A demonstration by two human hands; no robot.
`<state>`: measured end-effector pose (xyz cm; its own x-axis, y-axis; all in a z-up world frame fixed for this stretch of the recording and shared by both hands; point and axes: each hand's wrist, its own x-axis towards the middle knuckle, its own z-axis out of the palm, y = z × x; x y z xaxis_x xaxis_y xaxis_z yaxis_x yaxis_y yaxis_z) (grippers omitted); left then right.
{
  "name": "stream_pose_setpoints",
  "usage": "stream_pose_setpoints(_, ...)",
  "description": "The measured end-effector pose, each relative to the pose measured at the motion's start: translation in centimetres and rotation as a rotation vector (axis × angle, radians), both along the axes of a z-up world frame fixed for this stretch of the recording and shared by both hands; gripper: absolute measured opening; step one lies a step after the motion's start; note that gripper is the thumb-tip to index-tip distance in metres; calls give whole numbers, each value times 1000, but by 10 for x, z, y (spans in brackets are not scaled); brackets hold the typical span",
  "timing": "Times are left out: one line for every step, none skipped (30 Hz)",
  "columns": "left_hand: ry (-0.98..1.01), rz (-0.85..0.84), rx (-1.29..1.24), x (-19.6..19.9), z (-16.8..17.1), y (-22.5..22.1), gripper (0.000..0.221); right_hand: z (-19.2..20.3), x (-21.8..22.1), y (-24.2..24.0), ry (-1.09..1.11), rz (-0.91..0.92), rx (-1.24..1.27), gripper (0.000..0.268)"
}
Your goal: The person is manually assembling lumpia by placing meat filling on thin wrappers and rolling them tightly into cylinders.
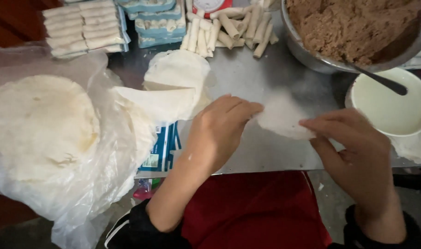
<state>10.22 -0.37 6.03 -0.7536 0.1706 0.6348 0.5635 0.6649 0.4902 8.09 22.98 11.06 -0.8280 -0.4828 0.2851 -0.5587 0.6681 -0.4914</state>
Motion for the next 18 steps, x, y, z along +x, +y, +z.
stream_pose_setpoints(39, 39, -17, 3, 17, 1, 26, 1, 2, 1, 222, 20, 4, 23)
stream_pose_setpoints(35, 40, -13, 3, 7, 1, 26, -8, 0, 0, 217, 20, 8, 23)
stream_pose_setpoints(2, 29, -33, 3, -3, 0, 37, -18, -2, -1, 202, 57, -3, 25)
stream_pose_setpoints(-32, 17, -54, 3, -13, -1, 48, -27, -4, -2, 186, 92, -14, 27)
stream_pose_setpoints(-37, 16, -51, 1, -49, -3, 48, -49, -7, 7, 181, 91, -11, 27)
stream_pose_setpoints(-228, -15, -211, -1, -85, -4, 41, -71, -11, 16, 24, 203, 73, 26)
stream_pose_setpoints(-416, -50, -372, -4, -120, -6, 37, -92, -15, 25, -134, 315, 156, 26)
stream_pose_setpoints(-418, -50, -368, -1, -119, 3, 37, -92, -15, 26, -136, 316, 160, 26)
stream_pose_setpoints(-297, -84, -332, 1, -117, 12, 28, -91, -16, 28, -264, 60, 260, 35)
stream_pose_setpoints(-177, -116, -295, 4, -116, 21, 21, -91, -15, 30, -386, -199, 357, 45)
stream_pose_setpoints(-181, -114, -289, 10, -115, 27, 21, -95, -26, 48, -389, -197, 363, 45)
stream_pose_setpoints(-207, -77, -315, 14, -113, 31, 6, -99, -39, 65, -54, -208, 334, 55)
stream_pose_setpoints(-233, -40, -340, 18, -111, 36, 20, -103, -51, 82, 282, -214, 301, 67)
stream_pose_setpoints(-232, -42, -337, 23, -115, 37, 20, -114, -61, 97, 283, -215, 305, 67)
stream_pose_setpoints(-198, -25, -304, 28, -119, 37, 21, -126, -71, 111, 208, -285, 403, 74)
stream_pose_setpoints(-163, -4, -271, 32, -123, 38, 22, -137, -83, 126, 136, -352, 500, 81)
stream_pose_setpoints(-160, 0, -266, 31, -126, 37, 22, -134, -80, 104, 140, -349, 504, 81)
stream_pose_setpoints(-140, 3, -226, 33, -130, 36, 20, -132, -75, 82, 226, -290, 395, 66)
